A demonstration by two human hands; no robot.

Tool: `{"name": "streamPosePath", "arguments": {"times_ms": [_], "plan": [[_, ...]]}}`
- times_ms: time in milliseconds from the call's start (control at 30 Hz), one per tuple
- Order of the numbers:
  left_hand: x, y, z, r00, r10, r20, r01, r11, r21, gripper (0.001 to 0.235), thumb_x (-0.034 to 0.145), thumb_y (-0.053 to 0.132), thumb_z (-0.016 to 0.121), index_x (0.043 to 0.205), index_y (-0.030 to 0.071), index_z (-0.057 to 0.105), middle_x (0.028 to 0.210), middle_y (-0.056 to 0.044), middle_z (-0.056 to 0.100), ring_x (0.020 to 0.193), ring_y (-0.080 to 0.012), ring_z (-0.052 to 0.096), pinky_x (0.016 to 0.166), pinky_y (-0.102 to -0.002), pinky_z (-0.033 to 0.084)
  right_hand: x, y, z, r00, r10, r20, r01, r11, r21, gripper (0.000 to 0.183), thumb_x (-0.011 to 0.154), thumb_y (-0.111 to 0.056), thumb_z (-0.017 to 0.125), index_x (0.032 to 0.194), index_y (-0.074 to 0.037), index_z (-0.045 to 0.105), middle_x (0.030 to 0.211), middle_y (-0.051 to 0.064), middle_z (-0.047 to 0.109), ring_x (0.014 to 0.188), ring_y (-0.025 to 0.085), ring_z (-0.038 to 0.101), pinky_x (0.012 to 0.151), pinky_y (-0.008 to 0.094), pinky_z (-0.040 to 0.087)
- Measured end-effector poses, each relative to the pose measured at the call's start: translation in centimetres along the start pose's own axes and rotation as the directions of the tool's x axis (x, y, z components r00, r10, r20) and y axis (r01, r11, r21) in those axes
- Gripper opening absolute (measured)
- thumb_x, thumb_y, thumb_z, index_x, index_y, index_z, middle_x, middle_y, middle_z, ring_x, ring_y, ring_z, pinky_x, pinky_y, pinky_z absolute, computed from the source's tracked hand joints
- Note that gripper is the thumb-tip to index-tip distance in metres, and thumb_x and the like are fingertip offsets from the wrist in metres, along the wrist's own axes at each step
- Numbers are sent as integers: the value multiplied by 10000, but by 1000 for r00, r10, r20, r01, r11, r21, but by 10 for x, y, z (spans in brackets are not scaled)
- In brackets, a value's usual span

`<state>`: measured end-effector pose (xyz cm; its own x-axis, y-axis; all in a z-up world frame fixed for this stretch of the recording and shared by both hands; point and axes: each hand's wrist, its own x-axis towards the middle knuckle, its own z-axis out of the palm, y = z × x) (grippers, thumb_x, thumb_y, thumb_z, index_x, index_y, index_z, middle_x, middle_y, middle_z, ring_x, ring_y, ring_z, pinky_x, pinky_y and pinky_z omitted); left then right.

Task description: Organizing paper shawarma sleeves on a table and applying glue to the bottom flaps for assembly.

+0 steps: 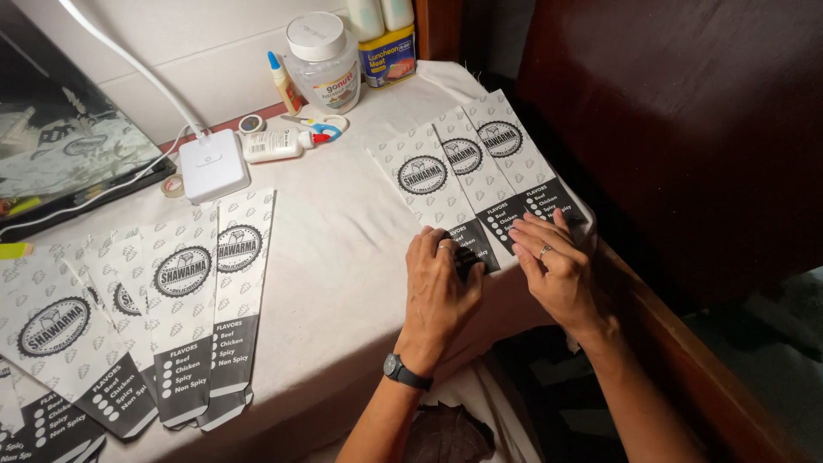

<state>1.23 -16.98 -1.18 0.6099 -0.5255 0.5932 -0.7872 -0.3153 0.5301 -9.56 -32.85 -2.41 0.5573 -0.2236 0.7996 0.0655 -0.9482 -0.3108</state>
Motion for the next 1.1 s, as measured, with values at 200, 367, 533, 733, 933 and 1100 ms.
{"name": "streamPosePath", "arguments": {"times_ms": [200, 367, 533, 733, 933, 1100], "plan": [[4, 15, 2, 1000, 14, 26, -16, 997, 82, 465, 820, 321, 820, 1058, -37, 643, 1204, -265, 614, 1260, -465, 565, 1136, -501, 393, 2, -5, -3, 1000, 0, 3, 0, 1000, -21, 163, 980, -108, 713, 1116, -44, 776, 1164, 121, 758, 1207, 291, 687, 1227, 437, 343], [5, 18, 11, 999, 40, 36, -48, 971, 234, 494, 875, 356, 776, 1135, -30, 611, 1235, -269, 588, 1290, -460, 542, 1089, -500, 405, 1, -2, -2, 1000, -7, -5, 7, 1000, -17, 171, 980, -102, 712, 1129, -42, 772, 1172, 118, 756, 1230, 292, 674, 1242, 428, 319], [5, 19, 8, 999, 45, 26, -50, 975, 215, 471, 901, 364, 753, 1117, -29, 611, 1226, -272, 587, 1278, -462, 546, 1076, -502, 410, 4, -7, -3, 1000, -9, -11, 9, 1000, -22, 172, 987, -99, 706, 1134, -34, 770, 1184, 124, 753, 1259, 299, 659, 1255, 423, 299], [4, 23, 4, 994, 89, -59, -76, 979, 188, 501, 918, 370, 728, 1143, -58, 597, 1238, -296, 578, 1269, -494, 551, 1072, -523, 422, 12, -23, -15, 999, -52, 7, 52, 997, -57, 190, 979, -77, 711, 1156, -30, 765, 1201, 132, 750, 1245, 301, 666, 1244, 421, 332], [-19, -6, -54, 979, 117, -165, -99, 988, 116, 360, 998, 234, 605, 1190, -68, 573, 1296, -317, 564, 1272, -525, 536, 1078, -569, 407, 13, -34, -16, 990, -137, 22, 139, 987, -81, 228, 988, 33, 701, 1213, 55, 735, 1287, 207, 716, 1266, 348, 660, 1253, 494, 375], [-71, -87, -154, 954, 78, -288, 68, 883, 464, 368, 981, 164, 637, 1303, -10, 600, 1407, -258, 577, 1365, -450, 510, 1142, -579, 386, 13, -45, -21, 981, -189, 30, 191, 974, -122, 227, 995, 140, 712, 1221, 153, 719, 1316, 293, 701, 1276, 422, 668, 1287, 536, 374]]}}
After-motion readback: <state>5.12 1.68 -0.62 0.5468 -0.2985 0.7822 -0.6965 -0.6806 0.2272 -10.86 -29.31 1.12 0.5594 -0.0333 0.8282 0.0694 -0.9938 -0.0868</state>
